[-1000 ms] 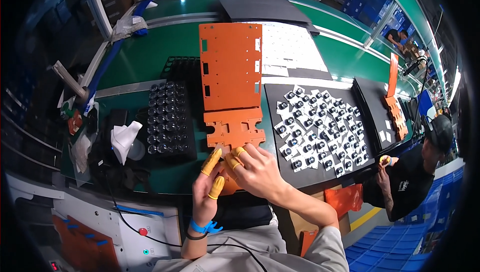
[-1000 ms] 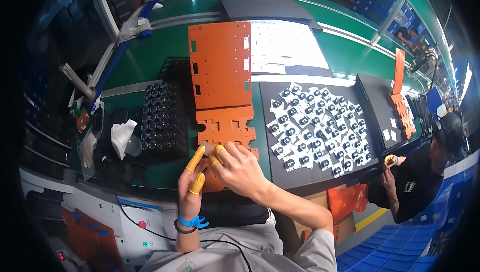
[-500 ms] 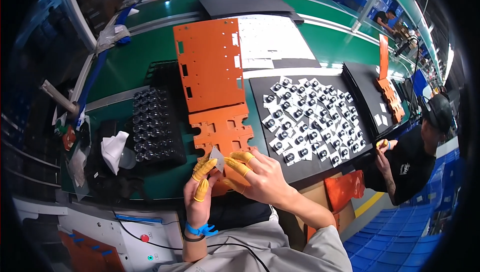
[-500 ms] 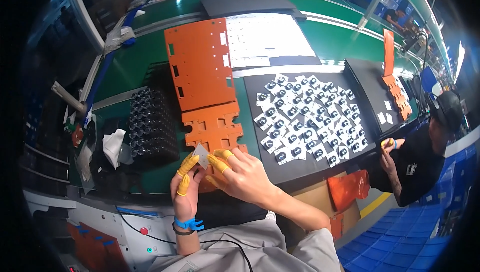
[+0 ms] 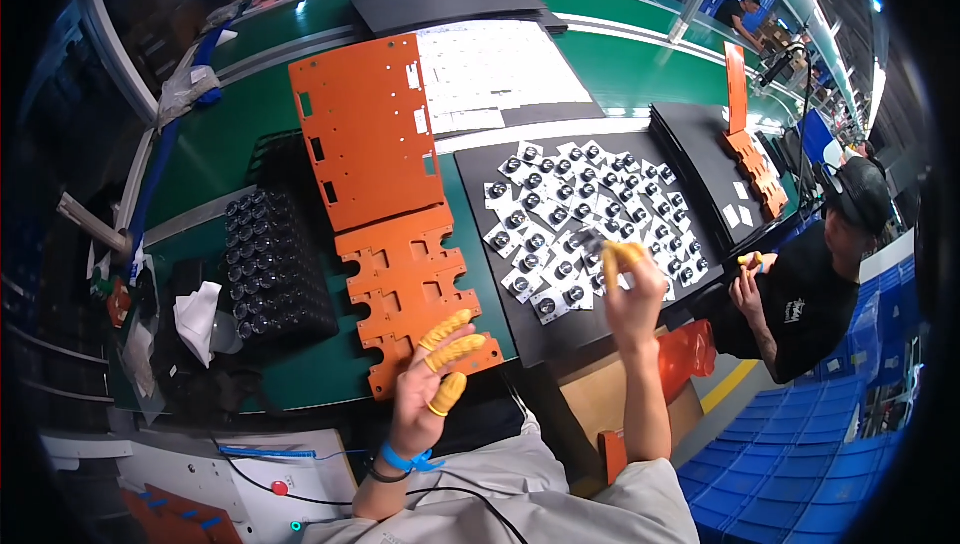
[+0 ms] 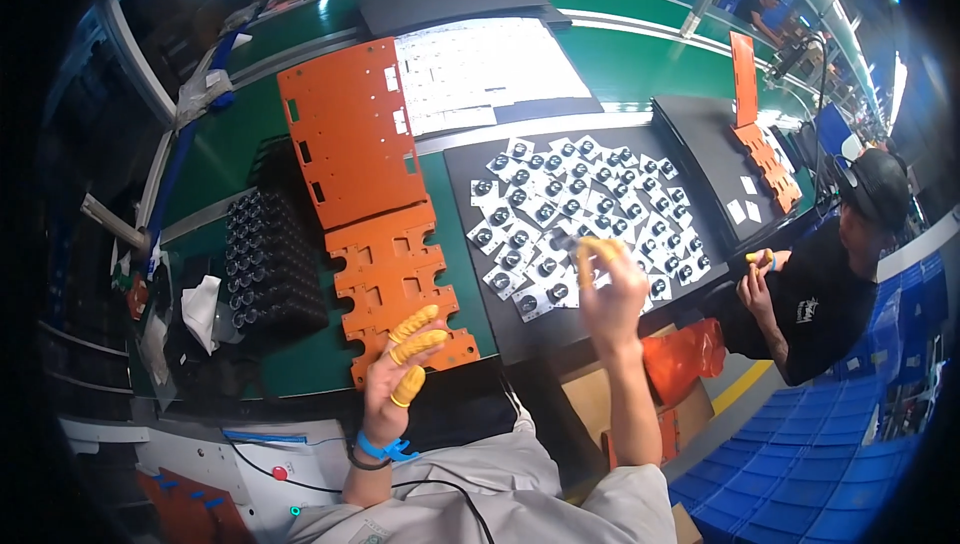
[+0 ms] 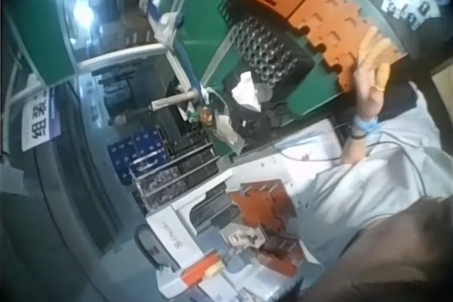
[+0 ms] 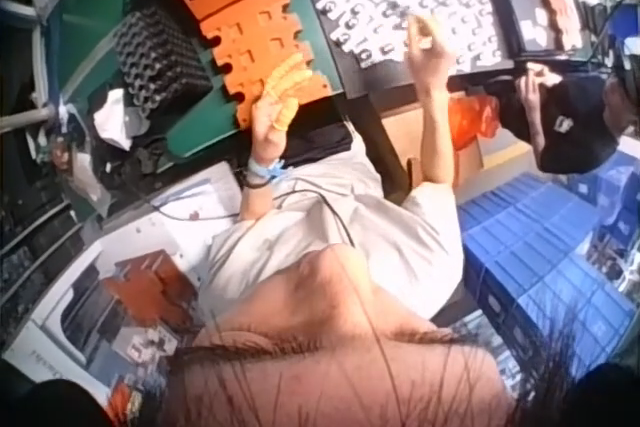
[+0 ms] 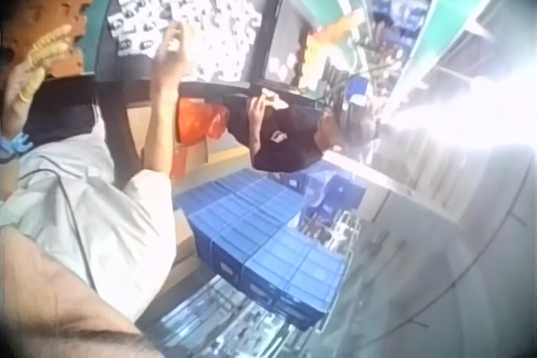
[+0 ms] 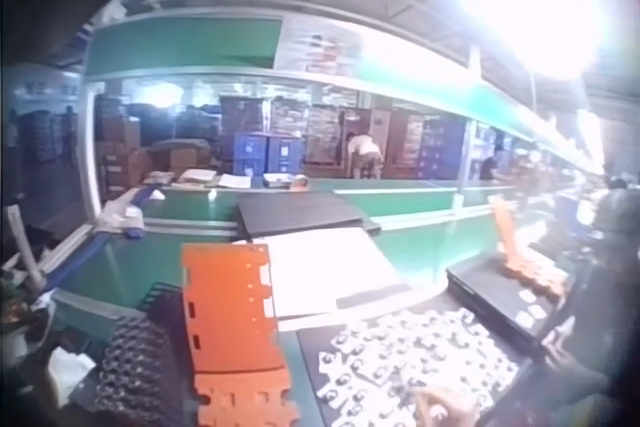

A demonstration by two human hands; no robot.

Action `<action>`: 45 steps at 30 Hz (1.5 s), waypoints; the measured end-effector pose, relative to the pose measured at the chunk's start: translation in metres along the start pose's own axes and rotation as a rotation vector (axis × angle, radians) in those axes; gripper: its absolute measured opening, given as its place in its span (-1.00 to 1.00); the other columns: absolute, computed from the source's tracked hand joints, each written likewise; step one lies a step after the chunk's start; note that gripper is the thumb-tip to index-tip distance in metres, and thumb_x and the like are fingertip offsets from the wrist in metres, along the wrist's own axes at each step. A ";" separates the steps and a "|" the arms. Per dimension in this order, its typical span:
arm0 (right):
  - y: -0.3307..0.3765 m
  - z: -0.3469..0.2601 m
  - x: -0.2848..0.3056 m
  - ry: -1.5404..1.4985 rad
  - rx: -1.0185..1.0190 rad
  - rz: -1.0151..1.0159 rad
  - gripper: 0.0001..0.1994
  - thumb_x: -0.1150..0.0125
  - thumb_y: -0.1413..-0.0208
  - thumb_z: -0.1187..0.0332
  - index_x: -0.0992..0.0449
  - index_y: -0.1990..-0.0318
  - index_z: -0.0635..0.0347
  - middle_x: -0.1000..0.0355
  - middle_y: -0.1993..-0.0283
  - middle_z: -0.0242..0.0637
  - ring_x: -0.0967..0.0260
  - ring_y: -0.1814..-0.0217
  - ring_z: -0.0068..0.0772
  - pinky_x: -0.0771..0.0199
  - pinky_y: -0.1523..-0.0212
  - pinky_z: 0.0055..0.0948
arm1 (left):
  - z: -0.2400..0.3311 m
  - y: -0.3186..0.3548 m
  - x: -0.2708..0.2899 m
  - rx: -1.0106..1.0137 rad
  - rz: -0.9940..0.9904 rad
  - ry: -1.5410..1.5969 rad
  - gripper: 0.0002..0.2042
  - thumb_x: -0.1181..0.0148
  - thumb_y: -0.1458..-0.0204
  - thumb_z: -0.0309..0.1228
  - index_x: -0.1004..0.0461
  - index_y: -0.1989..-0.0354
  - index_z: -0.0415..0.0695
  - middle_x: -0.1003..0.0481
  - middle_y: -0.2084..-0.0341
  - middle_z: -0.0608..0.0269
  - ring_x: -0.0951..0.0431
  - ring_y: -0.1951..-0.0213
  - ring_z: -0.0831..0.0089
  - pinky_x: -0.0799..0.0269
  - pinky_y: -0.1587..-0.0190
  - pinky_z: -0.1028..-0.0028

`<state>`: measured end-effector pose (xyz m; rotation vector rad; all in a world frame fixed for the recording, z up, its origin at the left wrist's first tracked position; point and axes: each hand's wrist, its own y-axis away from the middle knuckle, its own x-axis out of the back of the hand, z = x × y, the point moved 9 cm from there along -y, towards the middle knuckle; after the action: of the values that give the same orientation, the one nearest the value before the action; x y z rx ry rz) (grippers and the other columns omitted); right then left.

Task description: Manually assembling and packaging small electrical components into plastic bags and boxes on a factory line.

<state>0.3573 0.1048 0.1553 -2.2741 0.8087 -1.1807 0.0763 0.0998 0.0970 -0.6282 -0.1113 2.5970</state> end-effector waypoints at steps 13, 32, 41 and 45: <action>-0.010 0.107 0.004 0.294 -0.240 0.002 -0.87 -0.27 -0.13 0.43 -0.61 0.25 0.32 -0.49 0.37 -0.15 -0.45 0.39 -0.17 -0.42 0.32 -0.32 | -0.006 0.001 0.051 -0.010 0.128 -0.088 -0.60 0.07 -0.29 -0.39 -0.34 -0.20 -0.41 -0.30 -0.28 -0.06 -0.41 -0.24 0.20 -0.31 -0.28 0.23; -0.025 0.107 -0.007 0.431 -0.150 -0.010 -0.88 -0.21 -0.18 0.39 -0.62 0.26 0.21 -0.50 0.32 -0.17 -0.51 0.32 -0.06 -0.45 0.30 -0.19 | -0.010 0.005 0.058 -0.041 0.154 -0.009 -0.62 0.06 -0.32 -0.39 -0.34 -0.22 -0.36 -0.33 -0.27 -0.01 -0.41 -0.24 0.27 -0.35 -0.26 0.22; -0.022 0.107 0.001 0.481 -0.088 -0.072 -0.91 -0.17 -0.18 0.45 -0.56 0.25 0.24 -0.46 0.23 -0.07 -0.48 0.27 0.06 -0.46 0.27 -0.14 | -0.009 0.009 0.061 -0.056 0.148 0.017 -0.61 0.05 -0.31 -0.39 -0.34 -0.22 -0.38 -0.34 -0.25 -0.01 -0.41 -0.23 0.26 -0.33 -0.27 0.25; -0.023 0.101 -0.007 0.508 -0.103 -0.136 -0.91 -0.19 -0.19 0.45 -0.55 0.24 0.28 -0.49 0.23 -0.05 -0.49 0.25 0.06 -0.47 0.22 -0.15 | -0.004 0.009 0.058 -0.062 0.147 -0.025 -0.59 0.04 -0.31 -0.37 -0.30 -0.24 -0.39 -0.37 -0.22 0.00 -0.43 -0.21 0.25 -0.30 -0.28 0.25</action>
<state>0.4452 0.1386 0.1125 -2.1584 0.9180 -1.8625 0.0284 0.1180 0.0673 -0.6476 -0.1598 2.7528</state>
